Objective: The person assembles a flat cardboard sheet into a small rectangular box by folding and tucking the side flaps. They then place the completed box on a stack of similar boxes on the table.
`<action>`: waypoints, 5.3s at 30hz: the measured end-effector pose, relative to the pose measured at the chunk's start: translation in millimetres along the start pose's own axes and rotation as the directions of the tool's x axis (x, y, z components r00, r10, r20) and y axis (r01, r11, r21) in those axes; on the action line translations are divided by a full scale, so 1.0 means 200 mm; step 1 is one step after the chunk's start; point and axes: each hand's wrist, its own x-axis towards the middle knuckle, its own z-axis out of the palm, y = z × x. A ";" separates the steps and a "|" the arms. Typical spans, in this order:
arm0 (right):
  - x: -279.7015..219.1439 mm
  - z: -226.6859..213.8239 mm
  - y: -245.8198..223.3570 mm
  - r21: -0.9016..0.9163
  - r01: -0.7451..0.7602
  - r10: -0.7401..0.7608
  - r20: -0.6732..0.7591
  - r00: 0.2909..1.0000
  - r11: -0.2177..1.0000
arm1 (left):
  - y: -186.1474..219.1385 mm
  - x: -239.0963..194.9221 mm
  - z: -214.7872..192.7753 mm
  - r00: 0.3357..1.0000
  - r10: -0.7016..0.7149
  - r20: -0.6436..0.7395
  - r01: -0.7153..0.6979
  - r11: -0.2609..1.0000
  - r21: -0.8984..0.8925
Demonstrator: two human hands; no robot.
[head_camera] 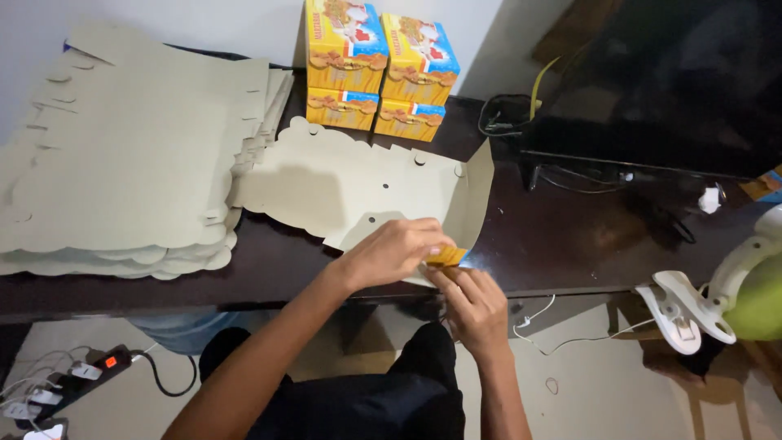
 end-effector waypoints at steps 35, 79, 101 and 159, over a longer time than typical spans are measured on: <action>0.08 0.15 0.03 -0.100 -0.222 0.143 -0.504 0.852 0.970 | 0.03 0.21 -0.11 0.982 -0.101 0.159 0.142 0.951 -0.274; -0.02 0.04 0.02 0.422 -0.236 0.375 -0.284 0.883 0.875 | 0.20 0.01 0.02 0.990 0.141 0.000 -0.119 0.837 0.534; -0.02 -0.10 0.22 0.395 -0.448 0.547 -0.185 0.817 0.802 | 0.26 -0.08 0.08 0.978 0.201 0.044 -0.206 0.945 0.255; 0.09 -0.13 -0.36 0.723 -0.252 0.110 0.238 0.965 0.643 | 0.61 -0.54 -0.17 0.997 -0.025 -0.073 0.065 0.784 0.617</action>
